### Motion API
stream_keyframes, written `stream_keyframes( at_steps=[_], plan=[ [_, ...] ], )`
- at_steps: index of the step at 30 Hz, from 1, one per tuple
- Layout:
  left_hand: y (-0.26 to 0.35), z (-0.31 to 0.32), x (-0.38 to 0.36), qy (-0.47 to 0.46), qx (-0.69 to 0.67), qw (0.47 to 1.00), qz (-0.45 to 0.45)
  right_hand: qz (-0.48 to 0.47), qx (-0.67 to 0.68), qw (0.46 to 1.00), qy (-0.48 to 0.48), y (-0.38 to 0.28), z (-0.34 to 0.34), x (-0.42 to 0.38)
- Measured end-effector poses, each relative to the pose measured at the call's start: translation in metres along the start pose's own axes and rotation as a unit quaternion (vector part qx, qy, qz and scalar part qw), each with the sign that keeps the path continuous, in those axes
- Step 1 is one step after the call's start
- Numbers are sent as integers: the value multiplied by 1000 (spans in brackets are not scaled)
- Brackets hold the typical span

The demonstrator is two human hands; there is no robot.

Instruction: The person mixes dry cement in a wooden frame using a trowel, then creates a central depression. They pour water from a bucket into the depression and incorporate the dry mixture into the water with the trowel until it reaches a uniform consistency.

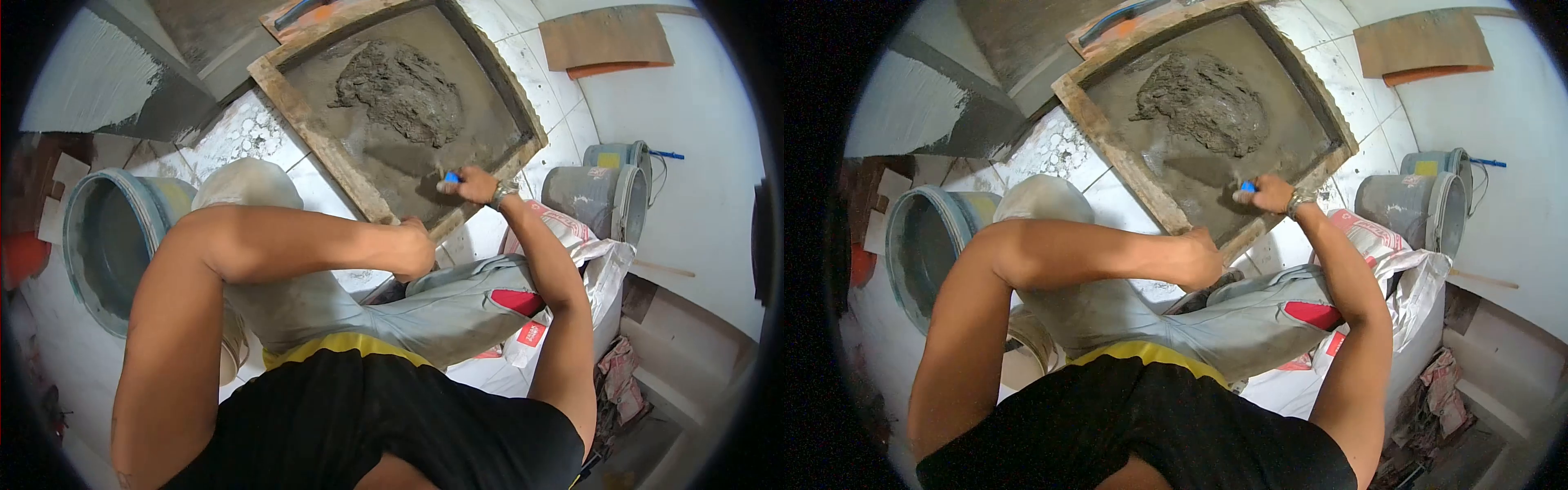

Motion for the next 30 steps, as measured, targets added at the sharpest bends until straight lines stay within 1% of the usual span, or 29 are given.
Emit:
stream_keyframes(
  at_steps=[1, 2, 3, 4, 5, 8, 10, 12, 13, 15, 16, 18, 19, 20, 22, 23, 24, 25, 27, 29, 30],
  plan=[
    [0, 0, -3, -2, 3, 1000, 1, -26, -24, 999, -42, 0, 14, 2],
    [-1, -3, -8, 34, 1, 999, 8, -26, -21, 999, -39, 7, 23, 13],
    [-1, -7, -12, 70, -3, 997, 14, -49, -72, 996, 19, 11, 26, 27],
    [-1, -7, -11, 69, -4, 998, 16, -71, -122, 987, 74, 5, 20, 30],
    [-3, -7, -8, 64, -11, 998, 7, -70, -122, 988, 71, 8, 17, 31],
    [-7, -5, -3, 58, -13, 998, -4, -60, -66, 989, 121, 9, -19, 32],
    [-10, -3, -3, 57, -10, 998, -10, -69, -72, 989, 114, 30, -29, 29],
    [-10, 0, -7, 36, -8, 999, -22, -67, -144, 987, -16, 48, -18, 25],
    [-11, 1, -9, 31, -5, 999, -21, -67, -138, 988, -14, 57, -17, 32],
    [-8, 5, -8, 8, -4, 1000, -14, -55, -195, 978, -56, 80, -2, 47],
    [-6, 5, -7, 8, 1, 1000, -8, -48, -192, 979, -56, 79, -3, 44],
    [-2, 3, -7, 20, 5, 1000, 6, -10, -136, 988, 68, 72, -30, 43],
    [-1, 0, -8, 27, 4, 1000, 3, 25, -140, 987, 77, 79, -34, 50],
    [-1, -5, -11, 51, -2, 999, 3, 20, -150, 985, 80, 78, -40, 51],
    [-6, -11, -17, 84, -16, 996, -11, 6, -193, 970, 147, 69, -54, 45],
    [-7, -11, -18, 90, -10, 996, -1, 2, -161, 974, 162, 52, -61, 33],
    [-7, -11, -20, 94, -3, 995, 9, -1, -157, 967, 201, 52, -62, 30],
    [-8, -12, -23, 65, 15, 998, -7, 2, -139, 968, 210, 46, -64, 28],
    [-9, -8, -12, 60, 2, 998, -14, 1, -124, 968, 218, 29, -72, 22],
    [-6, -4, -1, 50, -7, 999, 0, 69, -185, 956, 217, 16, -84, 16],
    [-5, -3, 3, 54, -8, 999, -3, 66, -190, 955, 218, 6, -85, 13]
  ],
)
Point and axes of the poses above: each hand's wrist, its own x-axis towards the middle knuckle, its own z-axis out of the palm, y = z × x, the point moved 7 cm from there along x, towards the middle knuckle, and after that the axes turned 8 degrees about -x, right-handed, at the moved point
